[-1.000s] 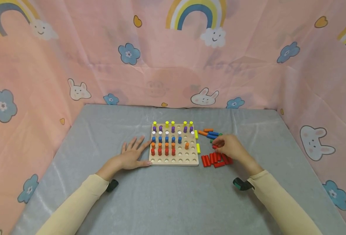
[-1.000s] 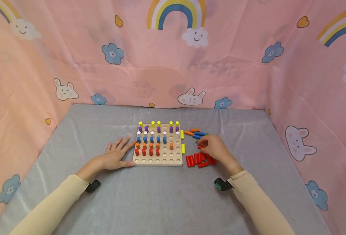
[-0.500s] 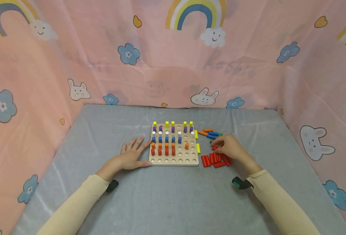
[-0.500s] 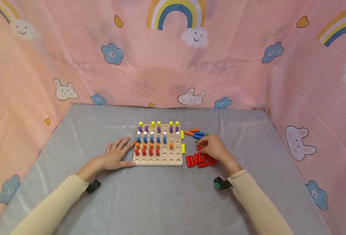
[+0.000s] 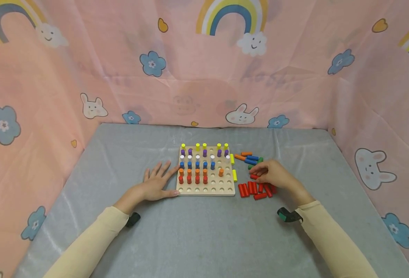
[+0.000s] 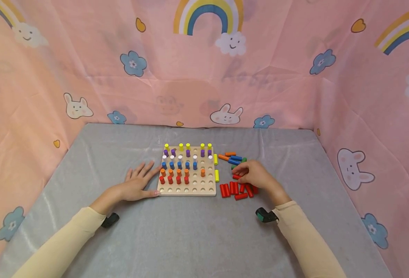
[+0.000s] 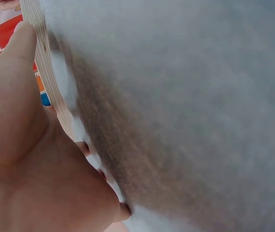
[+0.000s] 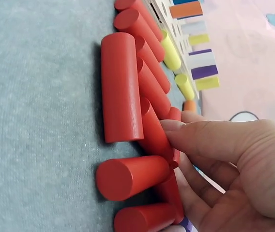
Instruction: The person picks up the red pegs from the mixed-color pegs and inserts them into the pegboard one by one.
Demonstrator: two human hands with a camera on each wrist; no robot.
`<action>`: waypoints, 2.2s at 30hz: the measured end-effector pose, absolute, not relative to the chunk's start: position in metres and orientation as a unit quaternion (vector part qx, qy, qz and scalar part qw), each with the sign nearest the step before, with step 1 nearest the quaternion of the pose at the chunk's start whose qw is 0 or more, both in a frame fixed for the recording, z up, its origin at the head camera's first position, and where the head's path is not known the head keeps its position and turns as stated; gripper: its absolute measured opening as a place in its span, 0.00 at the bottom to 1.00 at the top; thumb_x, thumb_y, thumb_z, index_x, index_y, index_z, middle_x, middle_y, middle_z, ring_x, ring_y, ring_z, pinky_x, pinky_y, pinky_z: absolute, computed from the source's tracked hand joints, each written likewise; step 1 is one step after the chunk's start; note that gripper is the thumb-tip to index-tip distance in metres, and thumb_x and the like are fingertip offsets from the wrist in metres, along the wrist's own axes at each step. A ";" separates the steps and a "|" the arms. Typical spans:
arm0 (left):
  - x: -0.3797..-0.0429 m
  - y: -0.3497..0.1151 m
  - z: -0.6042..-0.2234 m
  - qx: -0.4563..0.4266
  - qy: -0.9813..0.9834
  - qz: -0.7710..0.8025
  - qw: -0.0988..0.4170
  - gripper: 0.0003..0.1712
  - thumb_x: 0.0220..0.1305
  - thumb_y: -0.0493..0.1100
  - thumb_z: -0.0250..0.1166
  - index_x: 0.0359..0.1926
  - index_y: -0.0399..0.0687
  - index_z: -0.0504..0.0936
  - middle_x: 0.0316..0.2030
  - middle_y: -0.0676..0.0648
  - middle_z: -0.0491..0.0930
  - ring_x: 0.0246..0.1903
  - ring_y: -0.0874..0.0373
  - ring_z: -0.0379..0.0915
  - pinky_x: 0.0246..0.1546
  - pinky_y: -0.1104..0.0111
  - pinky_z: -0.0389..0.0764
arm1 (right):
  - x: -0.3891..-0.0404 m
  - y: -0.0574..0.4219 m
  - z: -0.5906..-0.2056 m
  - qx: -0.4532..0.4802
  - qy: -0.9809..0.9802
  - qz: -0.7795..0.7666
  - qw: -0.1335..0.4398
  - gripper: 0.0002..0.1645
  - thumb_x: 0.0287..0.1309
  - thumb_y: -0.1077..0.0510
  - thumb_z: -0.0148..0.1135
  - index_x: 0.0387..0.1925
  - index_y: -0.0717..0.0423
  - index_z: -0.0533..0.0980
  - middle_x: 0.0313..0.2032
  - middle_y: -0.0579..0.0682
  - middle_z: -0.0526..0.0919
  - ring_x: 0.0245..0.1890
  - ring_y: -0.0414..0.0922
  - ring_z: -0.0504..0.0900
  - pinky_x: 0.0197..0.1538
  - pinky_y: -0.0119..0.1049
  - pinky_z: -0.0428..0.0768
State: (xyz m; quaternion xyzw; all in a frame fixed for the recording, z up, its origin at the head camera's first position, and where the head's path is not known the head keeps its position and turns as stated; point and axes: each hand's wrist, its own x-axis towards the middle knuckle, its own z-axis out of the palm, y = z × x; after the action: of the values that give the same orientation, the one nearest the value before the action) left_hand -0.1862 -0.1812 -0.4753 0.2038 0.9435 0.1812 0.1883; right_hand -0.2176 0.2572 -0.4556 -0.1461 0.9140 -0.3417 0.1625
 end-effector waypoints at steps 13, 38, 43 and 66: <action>-0.185 -0.180 -0.472 0.204 0.942 0.185 0.191 0.54 0.63 0.69 0.60 0.80 0.64 0.41 0.80 0.43 0.31 0.78 0.36 0.23 0.68 0.29 0.30 | -0.217 0.259 -0.455 -0.147 0.908 -0.354 0.167 0.19 0.52 0.64 0.71 0.48 0.57 0.85 0.46 0.56 0.87 0.42 0.45 0.83 0.45 0.33 0.80; -0.186 -0.181 -0.475 0.205 0.943 0.187 0.186 0.53 0.63 0.69 0.60 0.79 0.63 0.43 0.80 0.42 0.33 0.78 0.37 0.23 0.69 0.30 0.30 | -0.206 0.237 -0.440 -0.143 0.904 -0.382 0.125 0.16 0.59 0.59 0.69 0.50 0.52 0.83 0.43 0.52 0.87 0.39 0.44 0.82 0.41 0.31 0.82; -0.186 -0.181 -0.475 0.204 0.943 0.186 0.186 0.53 0.63 0.69 0.60 0.79 0.64 0.42 0.80 0.43 0.33 0.78 0.37 0.22 0.69 0.30 0.29 | -0.204 0.230 -0.441 -0.143 0.897 -0.396 0.133 0.15 0.59 0.57 0.69 0.49 0.50 0.83 0.44 0.51 0.87 0.39 0.43 0.84 0.42 0.31 0.82; -0.186 -0.181 -0.475 0.202 0.943 0.184 0.189 0.53 0.63 0.70 0.60 0.79 0.64 0.42 0.80 0.43 0.32 0.78 0.37 0.23 0.69 0.30 0.30 | -0.196 0.199 -0.448 -0.152 0.862 -0.469 0.115 0.16 0.55 0.59 0.73 0.47 0.55 0.83 0.43 0.56 0.87 0.41 0.44 0.84 0.43 0.28 0.84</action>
State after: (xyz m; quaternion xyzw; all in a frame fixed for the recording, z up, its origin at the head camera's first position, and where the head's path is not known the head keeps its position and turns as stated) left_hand -0.1862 -0.1806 -0.4746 0.2016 0.9431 0.1845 0.1895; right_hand -0.1963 0.1987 -0.4476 -0.1521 0.8622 -0.4693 0.1155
